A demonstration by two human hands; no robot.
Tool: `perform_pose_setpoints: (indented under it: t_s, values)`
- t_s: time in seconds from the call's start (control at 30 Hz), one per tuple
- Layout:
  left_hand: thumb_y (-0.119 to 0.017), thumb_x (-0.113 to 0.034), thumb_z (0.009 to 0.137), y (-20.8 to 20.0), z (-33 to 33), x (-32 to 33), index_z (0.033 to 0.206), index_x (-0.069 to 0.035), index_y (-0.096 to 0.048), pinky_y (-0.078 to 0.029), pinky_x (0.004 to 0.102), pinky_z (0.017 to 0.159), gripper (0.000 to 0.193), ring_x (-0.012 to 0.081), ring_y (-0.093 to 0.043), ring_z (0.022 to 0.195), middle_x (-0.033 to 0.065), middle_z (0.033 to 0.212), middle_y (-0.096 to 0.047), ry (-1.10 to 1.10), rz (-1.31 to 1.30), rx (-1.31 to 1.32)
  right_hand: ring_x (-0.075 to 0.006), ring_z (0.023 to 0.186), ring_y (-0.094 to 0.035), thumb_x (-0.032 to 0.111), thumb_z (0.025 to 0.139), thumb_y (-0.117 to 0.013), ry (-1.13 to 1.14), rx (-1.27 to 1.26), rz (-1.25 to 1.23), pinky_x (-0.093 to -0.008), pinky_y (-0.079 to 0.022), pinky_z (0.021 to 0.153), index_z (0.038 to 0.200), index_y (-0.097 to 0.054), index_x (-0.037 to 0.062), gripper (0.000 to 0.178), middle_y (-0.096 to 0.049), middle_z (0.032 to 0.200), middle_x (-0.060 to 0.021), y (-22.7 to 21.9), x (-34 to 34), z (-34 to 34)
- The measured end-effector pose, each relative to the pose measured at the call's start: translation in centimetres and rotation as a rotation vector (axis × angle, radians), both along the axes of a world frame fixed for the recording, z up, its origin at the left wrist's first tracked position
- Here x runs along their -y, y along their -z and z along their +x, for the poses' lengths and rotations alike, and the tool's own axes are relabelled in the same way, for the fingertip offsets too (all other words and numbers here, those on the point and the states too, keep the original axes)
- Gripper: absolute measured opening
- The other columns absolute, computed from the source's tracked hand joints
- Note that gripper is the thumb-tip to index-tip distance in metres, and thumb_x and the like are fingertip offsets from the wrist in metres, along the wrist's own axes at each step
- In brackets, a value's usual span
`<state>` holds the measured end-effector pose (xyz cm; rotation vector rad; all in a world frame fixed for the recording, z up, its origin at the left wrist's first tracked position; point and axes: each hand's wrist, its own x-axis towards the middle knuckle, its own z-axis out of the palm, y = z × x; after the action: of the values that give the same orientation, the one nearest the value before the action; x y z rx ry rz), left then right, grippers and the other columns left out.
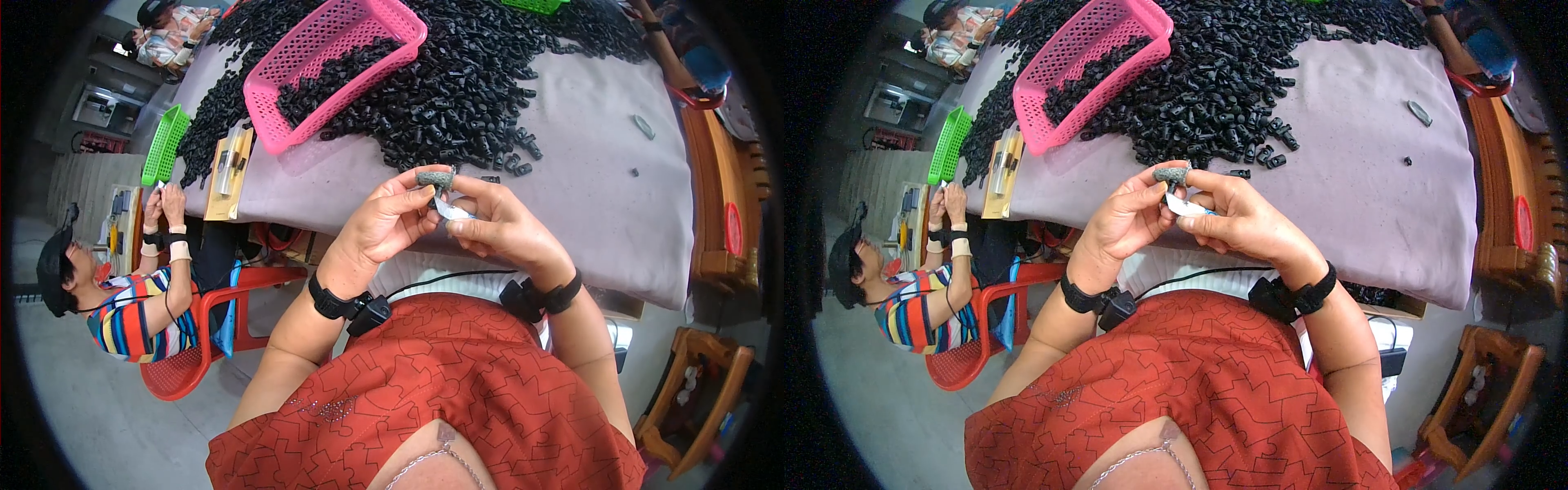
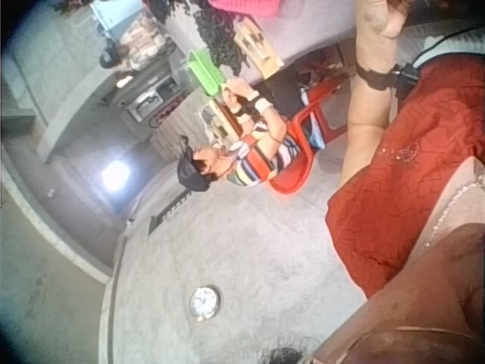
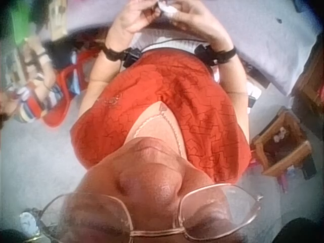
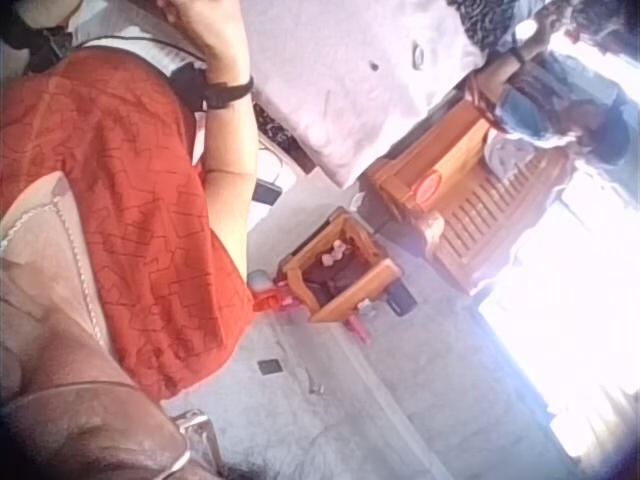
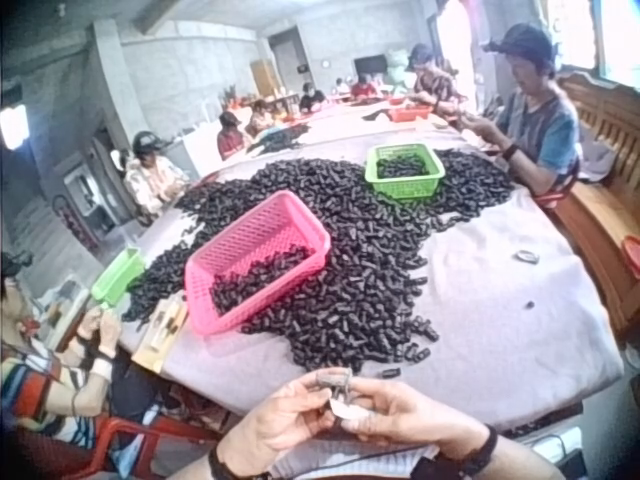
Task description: The recorder is assembling small black shoe components by hand at a factory workstation.
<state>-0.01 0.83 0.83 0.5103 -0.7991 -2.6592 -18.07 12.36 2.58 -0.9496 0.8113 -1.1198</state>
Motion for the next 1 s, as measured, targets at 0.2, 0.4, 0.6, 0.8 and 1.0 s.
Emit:
perform_pose_setpoints:
  t_s: [0.2, 0.4, 0.6, 0.8, 1.0]
  values:
    - [-0.06, -0.007, 0.093, 0.2, 0.2, 0.2, 0.135, 0.0, -0.046, -0.056, 0.0256, 0.072, 0.046, 0.0146, -0.065, 0.08, 0.0075, 0.098, -0.064, 0.064, 0.032, -0.039, -0.0014, 0.06, -0.044, 0.015, 0.094, -0.061, 0.009, 0.05, 0.032, -0.0166, -0.035, 0.048, 0.139, -0.045, 0.0026, 0.05, -0.058, 0.082, 0.0023, -0.2, 0.1, -0.2]
    - [-0.059, -0.007, 0.093, 0.3, 0.2, 0.4, 0.136, 0.0, -0.045, -0.057, 0.0255, 0.072, 0.046, 0.0152, -0.065, 0.079, 0.0083, 0.099, -0.064, 0.057, 0.062, -0.043, -0.0016, 0.058, -0.044, 0.015, 0.094, -0.061, 0.004, 0.018, 0.015, -0.0164, -0.035, 0.048, 0.139, -0.045, 0.0029, 0.05, -0.058, 0.083, 0.0024, -0.4, 0.3, -0.2]
    - [-0.062, -0.01, 0.093, 0.2, 0.0, 0.5, 0.129, -0.005, -0.054, -0.057, 0.0264, 0.069, 0.037, 0.0139, -0.066, 0.076, 0.0056, 0.095, -0.066, 0.031, 0.083, 0.006, -0.0023, 0.057, -0.043, 0.015, 0.093, -0.06, 0.022, 0.029, -0.013, -0.017, -0.035, 0.049, 0.139, -0.045, 0.0028, 0.05, -0.058, 0.082, 0.002, 0.1, 0.4, 0.2]
    - [-0.061, -0.009, 0.093, 0.0, 0.2, 0.4, 0.13, -0.003, -0.051, -0.056, 0.025, 0.069, 0.039, 0.0138, -0.065, 0.076, 0.0063, 0.096, -0.065, 0.06, 0.039, -0.012, -0.0027, 0.056, -0.044, 0.013, 0.093, -0.059, 0.067, 0.009, 0.006, -0.0172, -0.034, 0.048, 0.131, -0.051, 0.0011, 0.041, -0.056, 0.078, 0.0019, 0.2, 0.5, 0.4]
    - [-0.061, -0.011, 0.093, -0.5, 1.4, 2.5, 0.129, -0.001, -0.051, -0.055, 0.0235, 0.069, 0.039, 0.0136, -0.063, 0.079, 0.0078, 0.097, -0.063, -0.031, -0.12, 0.011, -0.0027, 0.056, -0.043, 0.008, 0.092, -0.06, 0.107, 0.042, 0.025, -0.0183, -0.034, 0.048, 0.122, -0.052, -0.0005, 0.032, -0.054, 0.074, 0.0016, 0.2, 0.4, 0.3]
